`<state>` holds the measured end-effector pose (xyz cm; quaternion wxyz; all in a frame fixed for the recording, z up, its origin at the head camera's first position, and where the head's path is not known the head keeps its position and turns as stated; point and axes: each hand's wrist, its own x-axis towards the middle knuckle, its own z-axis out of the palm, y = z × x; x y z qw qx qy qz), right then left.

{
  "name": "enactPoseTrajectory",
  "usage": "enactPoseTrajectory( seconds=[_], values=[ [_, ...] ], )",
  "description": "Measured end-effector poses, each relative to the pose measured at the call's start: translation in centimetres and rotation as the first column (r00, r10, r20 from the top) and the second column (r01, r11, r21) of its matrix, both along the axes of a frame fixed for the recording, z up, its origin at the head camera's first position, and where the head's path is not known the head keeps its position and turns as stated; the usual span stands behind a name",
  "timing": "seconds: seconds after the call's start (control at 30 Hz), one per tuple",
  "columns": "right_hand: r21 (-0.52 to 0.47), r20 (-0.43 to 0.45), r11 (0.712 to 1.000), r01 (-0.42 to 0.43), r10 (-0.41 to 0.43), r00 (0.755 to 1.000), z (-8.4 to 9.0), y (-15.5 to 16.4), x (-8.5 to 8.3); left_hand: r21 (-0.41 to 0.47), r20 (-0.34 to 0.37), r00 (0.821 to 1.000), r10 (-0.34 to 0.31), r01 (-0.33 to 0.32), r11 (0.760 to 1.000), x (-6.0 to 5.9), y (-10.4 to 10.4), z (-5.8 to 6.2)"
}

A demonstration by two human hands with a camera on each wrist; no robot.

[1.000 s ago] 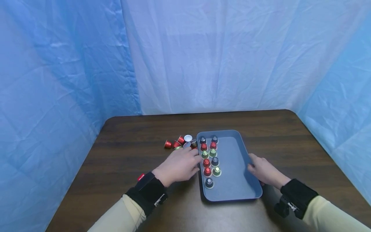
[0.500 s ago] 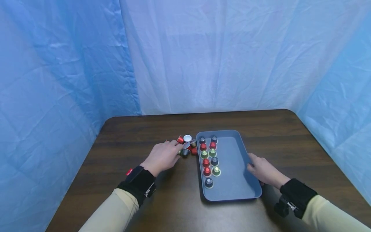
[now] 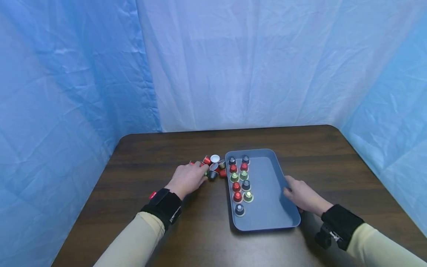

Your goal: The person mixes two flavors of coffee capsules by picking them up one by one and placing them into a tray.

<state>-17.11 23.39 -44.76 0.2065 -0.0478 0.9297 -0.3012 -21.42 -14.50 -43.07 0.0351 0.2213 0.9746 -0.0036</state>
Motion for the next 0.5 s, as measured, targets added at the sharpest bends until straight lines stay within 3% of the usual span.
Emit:
enactPoseTrajectory(
  seconds=[0.5],
  values=[
    [0.001,0.005,1.000,-0.004,0.004,1.000,0.03,0.01,-0.04,-0.086,0.004,1.000,0.008,-0.007,0.996,-0.31,0.02,-0.84]
  ],
)
